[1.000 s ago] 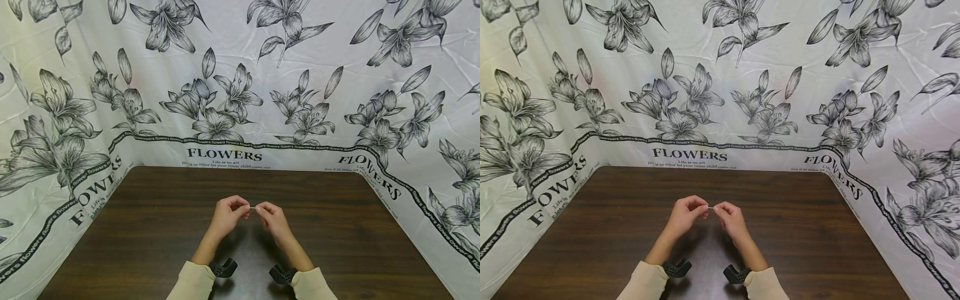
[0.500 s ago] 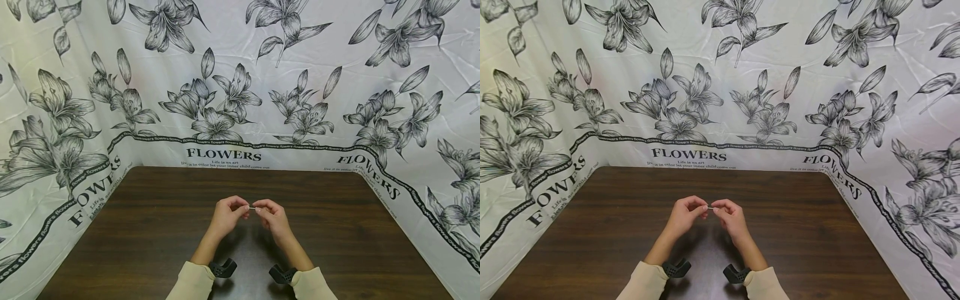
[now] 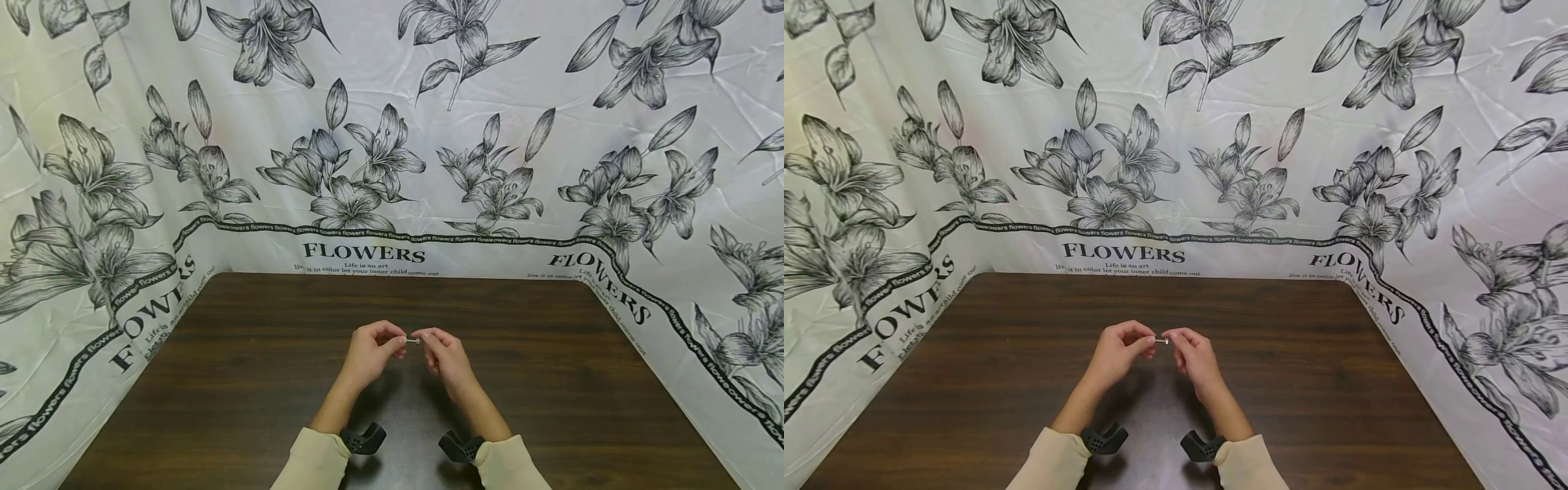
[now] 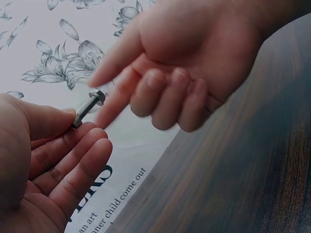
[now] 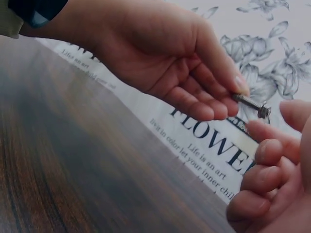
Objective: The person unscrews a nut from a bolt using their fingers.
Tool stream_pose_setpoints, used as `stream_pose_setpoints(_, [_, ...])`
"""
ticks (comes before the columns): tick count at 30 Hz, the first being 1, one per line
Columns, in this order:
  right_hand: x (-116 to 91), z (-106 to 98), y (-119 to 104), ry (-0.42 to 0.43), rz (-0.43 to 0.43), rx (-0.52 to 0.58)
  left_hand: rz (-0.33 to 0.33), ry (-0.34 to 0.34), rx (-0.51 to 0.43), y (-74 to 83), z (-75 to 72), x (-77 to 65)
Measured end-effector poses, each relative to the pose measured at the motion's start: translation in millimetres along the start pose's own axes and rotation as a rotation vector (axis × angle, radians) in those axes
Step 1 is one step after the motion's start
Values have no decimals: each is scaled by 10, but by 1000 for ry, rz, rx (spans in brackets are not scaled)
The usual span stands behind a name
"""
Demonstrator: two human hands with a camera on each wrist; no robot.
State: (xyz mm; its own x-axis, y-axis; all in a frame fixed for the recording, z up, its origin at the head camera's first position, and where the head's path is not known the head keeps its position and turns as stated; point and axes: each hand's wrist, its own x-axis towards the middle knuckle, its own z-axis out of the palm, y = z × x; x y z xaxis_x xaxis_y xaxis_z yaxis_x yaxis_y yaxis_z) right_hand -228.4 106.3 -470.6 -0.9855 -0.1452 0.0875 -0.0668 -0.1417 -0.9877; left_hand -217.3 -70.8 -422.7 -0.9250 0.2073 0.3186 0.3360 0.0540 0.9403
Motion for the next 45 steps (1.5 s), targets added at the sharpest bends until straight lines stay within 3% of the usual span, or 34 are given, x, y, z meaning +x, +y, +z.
stream_pose_setpoints(5, [13, -17, 35, -60, 98, -36, -2, -7, 6, 10, -2, -7])
stream_pose_setpoints(12, [12, -30, 35, -73, 90, 23, 2, -11, 3, 13, 0, -10])
stream_pose_setpoints(21, [-4, -25, 10, -63, -1, 72, -2, -2, -15, -7, 1, -5])
stream_pose_setpoints(34, [-18, -38, 9, -113, -170, 218, 3, -3, 8, 12, 9, -4])
stream_pose_setpoints(38, [-15, -36, 10, -85, -132, 198, -6, -4, 4, 7, 8, 0])
stream_pose_setpoints(45, [12, -36, 36, -22, 52, 41, -15, -13, 7, 13, 3, 0])
